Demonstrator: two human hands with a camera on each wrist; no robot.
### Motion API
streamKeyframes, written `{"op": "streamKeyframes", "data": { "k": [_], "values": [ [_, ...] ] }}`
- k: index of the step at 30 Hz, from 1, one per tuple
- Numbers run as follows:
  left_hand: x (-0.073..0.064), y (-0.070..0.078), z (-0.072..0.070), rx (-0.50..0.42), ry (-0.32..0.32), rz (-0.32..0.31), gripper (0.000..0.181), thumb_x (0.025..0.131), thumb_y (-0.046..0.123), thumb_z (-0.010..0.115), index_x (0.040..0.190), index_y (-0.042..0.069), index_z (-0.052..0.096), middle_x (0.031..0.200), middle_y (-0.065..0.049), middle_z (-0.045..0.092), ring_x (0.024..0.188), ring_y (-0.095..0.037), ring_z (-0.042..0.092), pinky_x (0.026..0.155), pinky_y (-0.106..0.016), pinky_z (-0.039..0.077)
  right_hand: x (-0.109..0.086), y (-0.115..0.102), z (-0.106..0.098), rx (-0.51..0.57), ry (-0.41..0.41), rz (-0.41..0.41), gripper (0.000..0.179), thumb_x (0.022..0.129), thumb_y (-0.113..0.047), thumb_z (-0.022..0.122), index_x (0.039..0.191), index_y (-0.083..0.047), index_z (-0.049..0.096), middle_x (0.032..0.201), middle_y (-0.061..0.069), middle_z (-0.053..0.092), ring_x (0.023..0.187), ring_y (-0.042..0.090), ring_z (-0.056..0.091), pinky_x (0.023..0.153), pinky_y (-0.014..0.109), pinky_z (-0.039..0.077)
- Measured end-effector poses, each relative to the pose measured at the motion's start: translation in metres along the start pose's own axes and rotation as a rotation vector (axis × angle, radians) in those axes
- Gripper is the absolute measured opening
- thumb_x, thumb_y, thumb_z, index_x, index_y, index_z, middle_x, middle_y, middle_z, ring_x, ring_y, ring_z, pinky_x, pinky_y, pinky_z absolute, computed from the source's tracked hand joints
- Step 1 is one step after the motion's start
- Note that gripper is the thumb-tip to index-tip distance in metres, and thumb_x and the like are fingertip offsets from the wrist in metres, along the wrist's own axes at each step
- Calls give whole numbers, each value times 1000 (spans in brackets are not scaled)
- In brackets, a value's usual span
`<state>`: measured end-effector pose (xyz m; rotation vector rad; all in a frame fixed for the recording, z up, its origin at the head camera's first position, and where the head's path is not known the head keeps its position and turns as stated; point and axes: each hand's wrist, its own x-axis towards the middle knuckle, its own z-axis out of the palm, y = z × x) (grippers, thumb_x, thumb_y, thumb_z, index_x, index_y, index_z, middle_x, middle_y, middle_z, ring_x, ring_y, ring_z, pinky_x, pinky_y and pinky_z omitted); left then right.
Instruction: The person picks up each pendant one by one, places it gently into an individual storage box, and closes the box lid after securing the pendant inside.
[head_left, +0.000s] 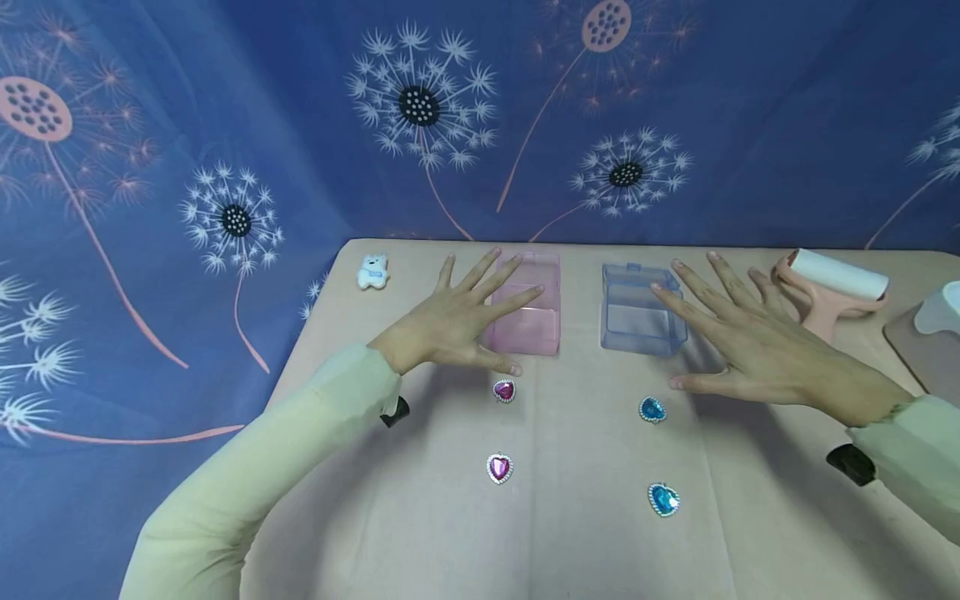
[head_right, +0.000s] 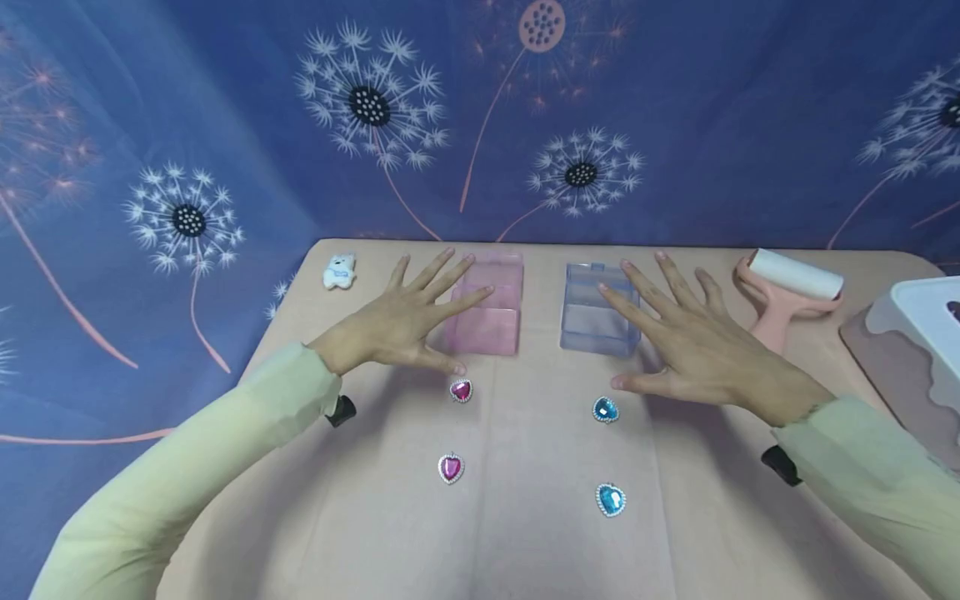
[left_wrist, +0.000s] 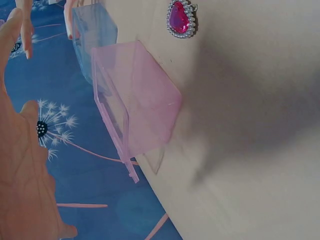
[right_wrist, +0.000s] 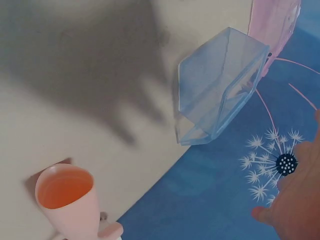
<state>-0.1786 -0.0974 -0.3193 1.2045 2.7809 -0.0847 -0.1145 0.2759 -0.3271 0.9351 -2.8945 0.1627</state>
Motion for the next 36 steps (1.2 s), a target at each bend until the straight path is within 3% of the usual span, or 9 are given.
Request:
{"op": "streamKeyframes", "data": {
  "k": [17,24,27,30,33,36],
  "values": [
    [-11,-8,3,12,10,-23,102,73,87,46,153,43,1,162,2,-17,150,-30,-13,111,-74,6,-1,3,1,41,2,14,104,76,-54,72,156,-26,11,164,2,-7,148,28,-19,114,63,-16],
    [-12,-8,10,-69,12,-39,102,74,86,47,153,42,1,162,3,-18,150,-28,-17,111,-74,4,-8,2,7,63,6,7,103,77,-52,73,156,-26,13,164,3,-5,149,28,-17,116,59,-15],
    [-11,-12,13,-150,52,-75,101,76,79,54,153,43,0,162,5,-19,149,-24,-20,113,-72,4,-8,3,9,81,32,-13,102,77,-50,73,156,-23,15,164,4,-4,150,29,-15,118,59,-11],
    [-10,-17,19,-302,97,-114,102,79,67,64,153,44,-2,162,5,-17,150,-22,-17,115,-68,9,-2,-2,12,141,63,-27,100,78,-45,74,156,-22,16,164,4,-2,150,29,-11,118,62,-4],
    [-8,-21,29,-507,157,-132,103,81,47,74,154,40,2,164,1,-7,152,-22,-4,117,-61,17,6,-16,16,243,139,-26,95,81,-37,75,155,-19,20,164,6,4,151,30,-3,115,66,8],
    [-1,-24,41,-680,238,-143,101,79,32,79,155,33,13,162,-4,13,150,-25,15,116,-55,26,16,-41,20,377,230,6,90,82,-27,77,154,-19,24,163,5,12,149,35,13,110,68,22]
  ]
}}
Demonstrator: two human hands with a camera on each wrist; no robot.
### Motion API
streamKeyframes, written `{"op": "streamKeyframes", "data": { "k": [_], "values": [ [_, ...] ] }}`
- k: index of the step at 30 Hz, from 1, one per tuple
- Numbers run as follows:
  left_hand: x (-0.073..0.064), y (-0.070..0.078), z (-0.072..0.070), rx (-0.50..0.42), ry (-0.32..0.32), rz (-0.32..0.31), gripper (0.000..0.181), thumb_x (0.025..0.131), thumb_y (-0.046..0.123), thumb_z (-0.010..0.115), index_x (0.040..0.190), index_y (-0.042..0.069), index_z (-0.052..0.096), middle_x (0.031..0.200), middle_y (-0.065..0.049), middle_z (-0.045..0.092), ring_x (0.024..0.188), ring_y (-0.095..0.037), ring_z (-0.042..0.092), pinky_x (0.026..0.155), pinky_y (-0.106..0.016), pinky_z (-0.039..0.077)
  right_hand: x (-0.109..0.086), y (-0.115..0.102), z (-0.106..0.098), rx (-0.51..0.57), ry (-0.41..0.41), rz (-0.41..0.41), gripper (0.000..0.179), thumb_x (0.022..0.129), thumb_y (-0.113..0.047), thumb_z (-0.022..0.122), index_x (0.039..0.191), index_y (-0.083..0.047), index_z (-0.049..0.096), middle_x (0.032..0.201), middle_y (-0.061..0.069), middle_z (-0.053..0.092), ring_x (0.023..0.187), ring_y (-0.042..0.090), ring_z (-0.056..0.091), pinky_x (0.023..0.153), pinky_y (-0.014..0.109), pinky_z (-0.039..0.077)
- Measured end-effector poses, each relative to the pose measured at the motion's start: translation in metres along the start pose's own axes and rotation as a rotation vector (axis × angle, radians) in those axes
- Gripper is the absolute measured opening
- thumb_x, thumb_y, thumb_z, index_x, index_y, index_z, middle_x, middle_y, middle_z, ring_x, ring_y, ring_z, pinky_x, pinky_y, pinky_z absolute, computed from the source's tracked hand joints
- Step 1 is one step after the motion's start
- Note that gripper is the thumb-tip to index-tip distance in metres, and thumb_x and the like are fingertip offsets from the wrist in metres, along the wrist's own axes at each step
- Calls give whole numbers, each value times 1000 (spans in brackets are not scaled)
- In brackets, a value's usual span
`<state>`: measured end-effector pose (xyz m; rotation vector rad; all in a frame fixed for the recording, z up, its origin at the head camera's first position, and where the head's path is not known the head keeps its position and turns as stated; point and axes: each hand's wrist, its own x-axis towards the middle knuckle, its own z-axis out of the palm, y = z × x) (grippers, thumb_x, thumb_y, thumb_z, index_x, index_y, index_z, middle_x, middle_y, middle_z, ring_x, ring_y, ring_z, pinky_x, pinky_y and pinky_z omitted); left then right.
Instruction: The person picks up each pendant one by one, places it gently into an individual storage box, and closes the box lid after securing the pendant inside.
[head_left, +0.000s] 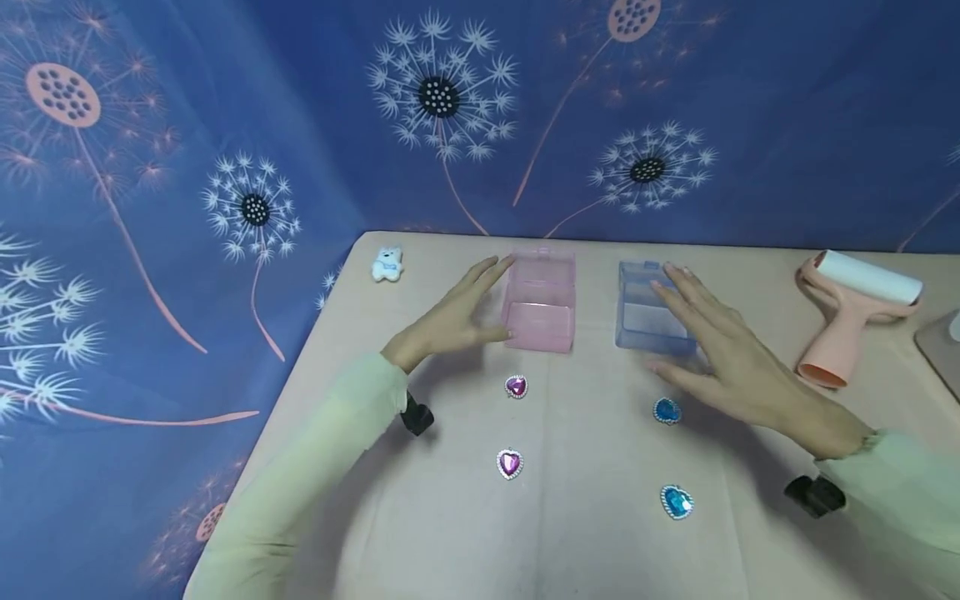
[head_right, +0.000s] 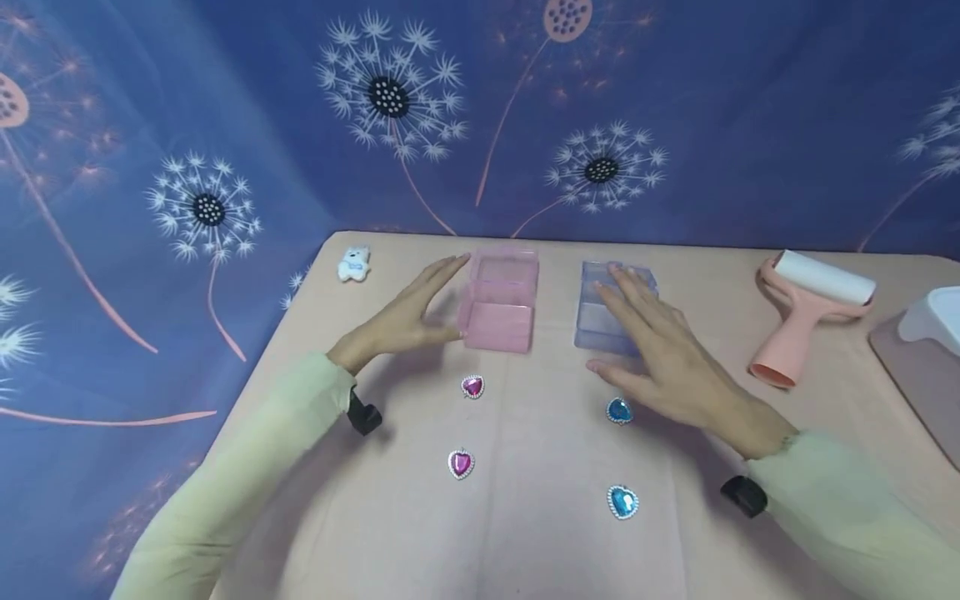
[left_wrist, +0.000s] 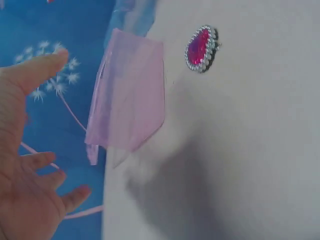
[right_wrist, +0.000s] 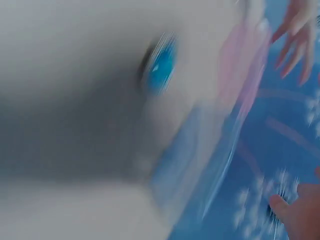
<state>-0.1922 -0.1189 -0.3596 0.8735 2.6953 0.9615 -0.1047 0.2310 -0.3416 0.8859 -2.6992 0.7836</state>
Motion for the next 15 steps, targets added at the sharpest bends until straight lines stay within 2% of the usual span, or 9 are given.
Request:
{"op": "streamKeyframes", "data": {
  "k": [3,5,7,10,15],
  "values": [
    [8,-7,10,-155,54,-16,97,78,24,81,154,27,22,158,-7,27,146,-28,28,113,-50,35,9,-26,16,110,94,44,87,80,-17,78,152,-20,30,161,3,23,139,39,37,103,64,36],
    [12,-10,16,-272,70,-37,95,77,20,82,153,26,25,157,-7,29,145,-29,30,112,-46,38,15,-40,28,156,141,50,84,78,-11,79,150,-19,36,156,4,34,126,38,53,96,58,45],
    [15,-12,21,-370,77,-65,95,77,17,82,153,25,26,158,-9,27,144,-32,31,112,-43,39,21,-53,41,193,154,48,80,78,-10,80,147,-17,41,151,8,44,114,37,62,94,52,49],
    [17,-15,28,-478,79,-101,95,77,12,82,153,24,26,158,-14,26,144,-32,31,113,-39,37,30,-65,60,265,106,28,71,79,-11,79,143,-11,47,144,15,51,106,34,67,92,46,53],
    [13,-10,30,-596,70,-102,91,79,3,78,153,10,24,156,-22,26,144,-36,31,114,-42,36,44,-75,89,388,-36,33,62,82,-12,77,139,-10,52,139,14,55,116,31,63,94,43,54]
  ]
}}
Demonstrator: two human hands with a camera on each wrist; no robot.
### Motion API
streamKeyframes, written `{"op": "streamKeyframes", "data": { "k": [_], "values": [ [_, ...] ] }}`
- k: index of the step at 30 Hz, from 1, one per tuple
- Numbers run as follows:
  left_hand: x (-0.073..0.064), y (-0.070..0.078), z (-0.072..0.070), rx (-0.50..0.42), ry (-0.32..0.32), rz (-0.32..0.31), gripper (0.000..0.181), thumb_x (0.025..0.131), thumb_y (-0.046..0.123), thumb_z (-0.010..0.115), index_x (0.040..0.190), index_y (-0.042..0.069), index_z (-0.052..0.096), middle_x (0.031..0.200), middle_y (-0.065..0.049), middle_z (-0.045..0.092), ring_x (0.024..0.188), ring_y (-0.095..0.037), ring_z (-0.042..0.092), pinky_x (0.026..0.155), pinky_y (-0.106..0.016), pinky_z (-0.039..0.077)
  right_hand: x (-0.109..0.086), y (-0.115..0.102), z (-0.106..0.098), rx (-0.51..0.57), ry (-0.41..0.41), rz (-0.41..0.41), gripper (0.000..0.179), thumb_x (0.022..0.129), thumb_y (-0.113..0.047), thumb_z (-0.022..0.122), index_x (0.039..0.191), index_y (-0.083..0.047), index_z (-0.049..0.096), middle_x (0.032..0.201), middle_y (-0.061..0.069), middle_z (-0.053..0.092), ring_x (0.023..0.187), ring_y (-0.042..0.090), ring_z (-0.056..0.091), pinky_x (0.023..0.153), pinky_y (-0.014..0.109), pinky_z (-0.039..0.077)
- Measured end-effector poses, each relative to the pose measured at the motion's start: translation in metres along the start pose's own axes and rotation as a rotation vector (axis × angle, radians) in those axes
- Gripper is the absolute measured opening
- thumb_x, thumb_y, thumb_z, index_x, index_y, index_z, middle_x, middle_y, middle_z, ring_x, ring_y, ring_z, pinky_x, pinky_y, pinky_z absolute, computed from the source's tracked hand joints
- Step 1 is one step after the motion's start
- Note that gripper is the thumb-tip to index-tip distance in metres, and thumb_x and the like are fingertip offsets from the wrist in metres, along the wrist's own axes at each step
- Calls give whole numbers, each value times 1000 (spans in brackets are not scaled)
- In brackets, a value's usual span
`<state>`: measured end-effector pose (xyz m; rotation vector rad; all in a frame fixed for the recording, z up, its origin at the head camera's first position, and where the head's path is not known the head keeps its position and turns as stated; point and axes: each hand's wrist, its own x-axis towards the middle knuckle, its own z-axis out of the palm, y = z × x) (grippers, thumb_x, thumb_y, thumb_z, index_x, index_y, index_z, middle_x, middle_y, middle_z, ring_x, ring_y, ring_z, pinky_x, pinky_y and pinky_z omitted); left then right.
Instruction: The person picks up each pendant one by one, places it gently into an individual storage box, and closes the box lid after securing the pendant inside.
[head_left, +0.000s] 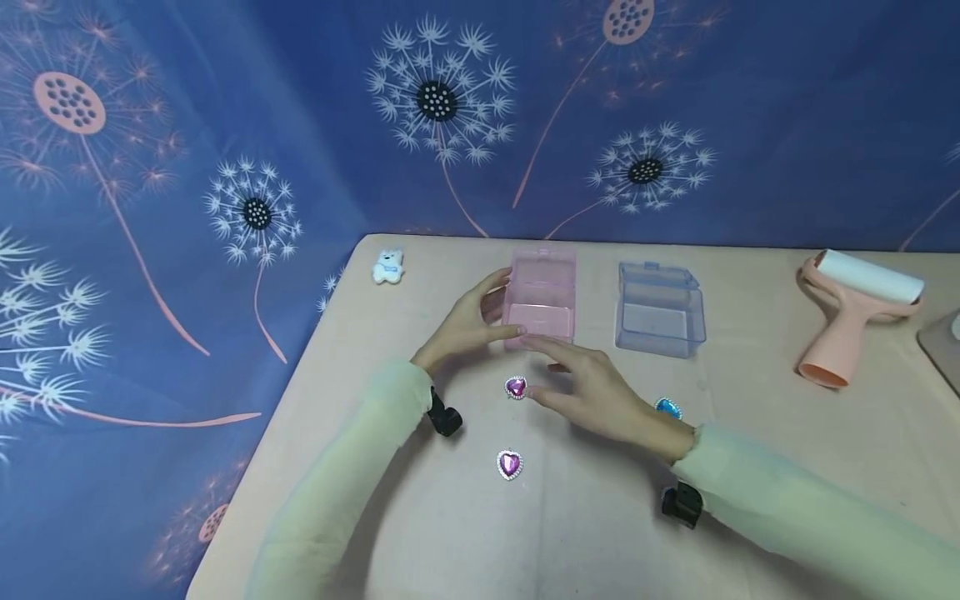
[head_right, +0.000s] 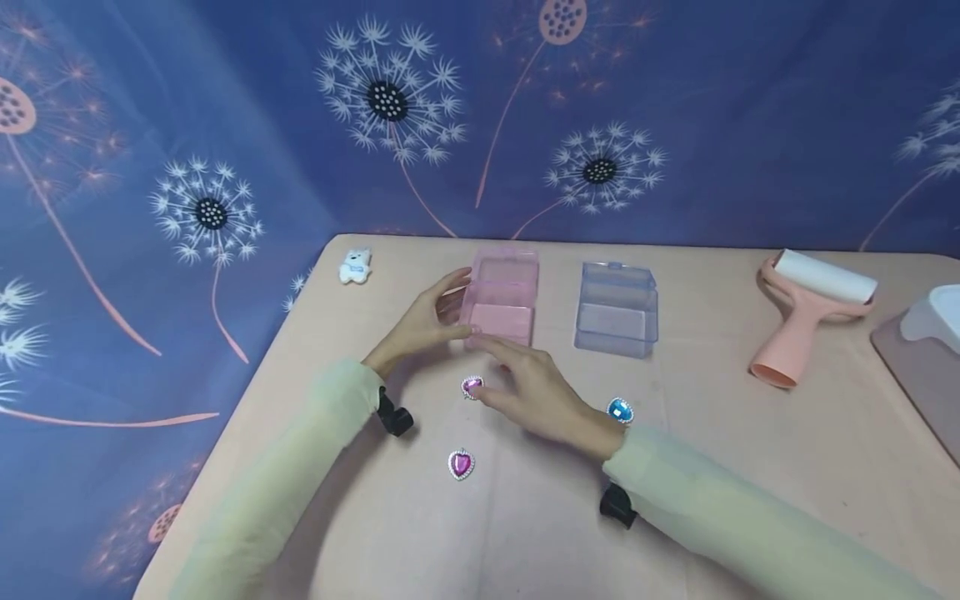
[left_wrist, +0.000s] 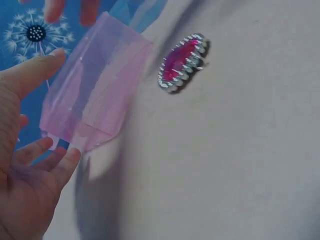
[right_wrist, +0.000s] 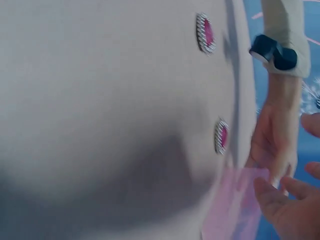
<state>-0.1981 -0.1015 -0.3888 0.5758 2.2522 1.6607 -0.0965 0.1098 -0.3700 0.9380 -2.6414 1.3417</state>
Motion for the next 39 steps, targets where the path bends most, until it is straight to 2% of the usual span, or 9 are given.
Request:
{"op": "streamKeyframes", "data": {
  "k": [2,6,9,13,15,19,24,32,39],
  "values": [
    [-1,3,1,-26,0,-1,88,79,0,76,151,5,26,156,-22,25,143,-39,31,114,-45,35,4,3,9,11,-30,27,58,81,-11,76,136,-8,55,133,14,60,115,31,63,92,45,54],
    [0,2,1,-70,9,-20,84,79,-2,75,149,2,29,156,-22,27,142,-40,33,113,-46,36,11,8,24,-32,-72,72,51,80,-11,76,128,-3,60,120,14,67,104,26,64,90,45,53],
    [4,-12,0,-87,16,-19,84,78,-1,77,149,4,31,156,-18,30,141,-36,36,111,-40,39,14,12,32,-61,-97,75,46,80,-11,76,123,-1,62,119,12,67,103,23,62,93,42,51],
    [8,-27,-2,-98,27,-6,85,77,-1,78,149,6,33,154,-16,35,140,-32,39,110,-36,41,18,15,40,-107,-106,45,39,78,-8,74,116,1,65,118,13,68,111,26,62,100,43,48],
    [6,-21,-2,-128,21,-5,85,76,-5,77,148,3,32,153,-20,34,140,-35,38,111,-40,40,20,16,43,-143,-107,26,34,78,-6,75,111,1,67,113,13,69,111,27,63,99,43,49],
    [4,-15,-2,-148,12,-10,86,75,-8,76,148,0,31,153,-23,32,141,-38,36,110,-44,39,23,18,46,-225,-102,-13,24,74,-2,75,98,-1,71,98,9,71,98,25,65,89,41,51],
    [9,-26,0,-84,21,12,85,75,-4,79,147,4,35,151,-19,37,139,-32,41,106,-36,45,25,20,46,-276,-101,-38,13,73,-1,76,85,-5,72,86,3,70,85,20,63,81,37,50],
    [11,-33,2,75,51,53,82,74,8,83,143,7,39,146,-16,46,134,-29,48,98,-25,50,21,23,41,-302,-133,-76,8,77,-7,76,84,-8,71,85,1,69,84,18,59,78,34,49],
    [11,-35,3,65,49,51,82,73,8,84,143,7,40,145,-17,47,133,-30,49,98,-28,50,12,12,21,-259,-52,-85,12,78,-12,77,89,-9,72,88,0,69,80,15,60,73,31,52]
  ]
}}
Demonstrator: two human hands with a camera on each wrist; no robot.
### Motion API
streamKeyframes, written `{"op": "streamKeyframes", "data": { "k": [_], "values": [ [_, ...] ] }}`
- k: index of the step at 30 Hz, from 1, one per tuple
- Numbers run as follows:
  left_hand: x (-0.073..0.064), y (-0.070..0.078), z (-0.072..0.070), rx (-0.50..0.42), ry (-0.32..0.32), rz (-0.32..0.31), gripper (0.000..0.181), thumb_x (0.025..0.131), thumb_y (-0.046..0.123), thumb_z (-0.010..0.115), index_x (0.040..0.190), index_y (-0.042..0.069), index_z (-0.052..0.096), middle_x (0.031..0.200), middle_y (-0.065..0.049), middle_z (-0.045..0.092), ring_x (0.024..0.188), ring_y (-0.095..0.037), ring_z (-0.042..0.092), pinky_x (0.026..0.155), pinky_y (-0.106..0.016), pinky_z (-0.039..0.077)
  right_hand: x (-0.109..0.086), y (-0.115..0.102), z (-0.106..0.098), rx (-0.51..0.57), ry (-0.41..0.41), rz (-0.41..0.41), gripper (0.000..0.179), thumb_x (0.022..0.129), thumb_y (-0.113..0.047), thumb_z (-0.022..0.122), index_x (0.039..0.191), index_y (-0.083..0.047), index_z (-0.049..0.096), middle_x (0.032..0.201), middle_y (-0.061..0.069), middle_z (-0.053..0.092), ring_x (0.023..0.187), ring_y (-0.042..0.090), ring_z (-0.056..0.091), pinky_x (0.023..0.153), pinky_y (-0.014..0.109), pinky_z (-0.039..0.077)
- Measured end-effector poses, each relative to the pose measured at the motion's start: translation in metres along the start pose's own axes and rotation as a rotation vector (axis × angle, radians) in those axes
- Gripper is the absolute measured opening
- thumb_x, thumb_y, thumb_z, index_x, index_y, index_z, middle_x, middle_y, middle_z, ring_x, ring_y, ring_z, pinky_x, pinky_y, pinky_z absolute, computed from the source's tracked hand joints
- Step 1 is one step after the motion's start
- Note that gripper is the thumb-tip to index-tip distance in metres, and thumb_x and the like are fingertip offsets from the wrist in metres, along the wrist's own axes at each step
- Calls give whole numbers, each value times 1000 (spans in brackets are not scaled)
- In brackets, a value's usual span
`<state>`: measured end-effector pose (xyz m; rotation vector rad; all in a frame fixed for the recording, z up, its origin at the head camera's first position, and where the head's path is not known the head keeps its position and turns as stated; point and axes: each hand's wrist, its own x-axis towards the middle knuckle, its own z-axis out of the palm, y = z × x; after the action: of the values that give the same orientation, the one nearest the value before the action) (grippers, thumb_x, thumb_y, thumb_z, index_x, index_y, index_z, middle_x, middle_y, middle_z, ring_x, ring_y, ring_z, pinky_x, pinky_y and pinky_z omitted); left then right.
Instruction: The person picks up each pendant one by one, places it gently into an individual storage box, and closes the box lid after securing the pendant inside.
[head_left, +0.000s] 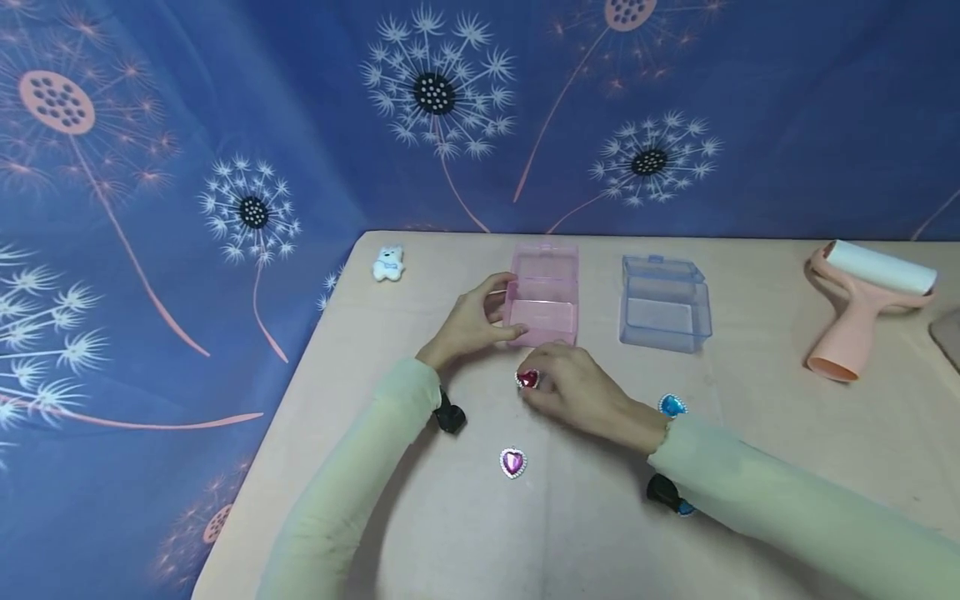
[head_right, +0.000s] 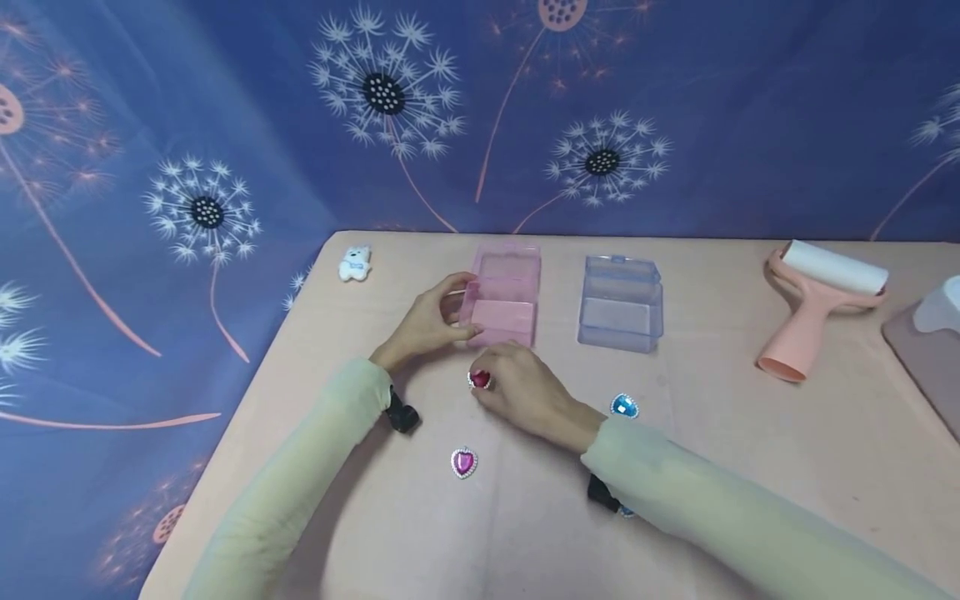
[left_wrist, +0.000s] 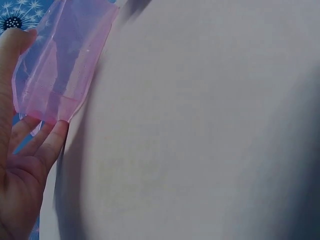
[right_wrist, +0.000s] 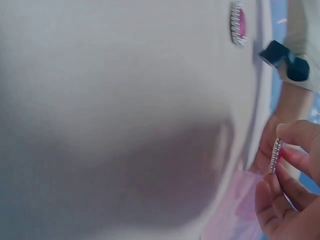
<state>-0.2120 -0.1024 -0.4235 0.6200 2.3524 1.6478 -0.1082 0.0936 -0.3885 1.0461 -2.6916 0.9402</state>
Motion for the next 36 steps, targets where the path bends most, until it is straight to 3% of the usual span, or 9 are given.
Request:
{"op": "streamKeyframes", "data": {
  "k": [7,13,18,24,30,36],
  "values": [
    [-1,2,0,28,7,4,81,73,7,84,142,6,40,144,-16,47,132,-30,50,98,-27,50,2,2,-25,24,109,77,14,80,-11,77,94,-9,74,94,2,71,81,18,63,68,33,54],
    [-2,0,-1,69,0,-5,83,74,12,84,144,9,39,146,-14,47,133,-29,50,98,-26,50,17,9,-44,39,222,92,17,78,-8,79,94,-7,74,89,5,72,80,21,66,63,35,56],
    [-1,0,-2,65,-3,-6,84,74,13,84,144,10,39,147,-13,46,134,-28,49,99,-28,50,33,16,-52,72,270,113,16,78,-7,78,94,-5,73,90,7,73,80,22,67,64,36,56],
    [-2,3,-1,52,-7,-13,83,75,10,83,145,9,38,147,-15,46,133,-29,49,101,-32,49,48,25,-48,112,245,172,17,80,-8,76,95,-3,73,93,10,73,82,26,68,69,39,58],
    [-7,22,0,35,-26,-23,82,76,3,80,145,2,36,147,-22,43,134,-36,46,103,-39,48,56,35,-38,152,200,220,21,80,-8,77,98,1,72,97,15,73,85,32,69,73,42,59],
    [-1,-1,-1,43,-2,-12,83,74,7,82,145,10,39,146,-15,47,132,-28,50,98,-29,51,65,45,-26,120,146,238,20,81,-13,76,97,-2,73,97,13,73,84,27,70,74,39,58]
  ]
}}
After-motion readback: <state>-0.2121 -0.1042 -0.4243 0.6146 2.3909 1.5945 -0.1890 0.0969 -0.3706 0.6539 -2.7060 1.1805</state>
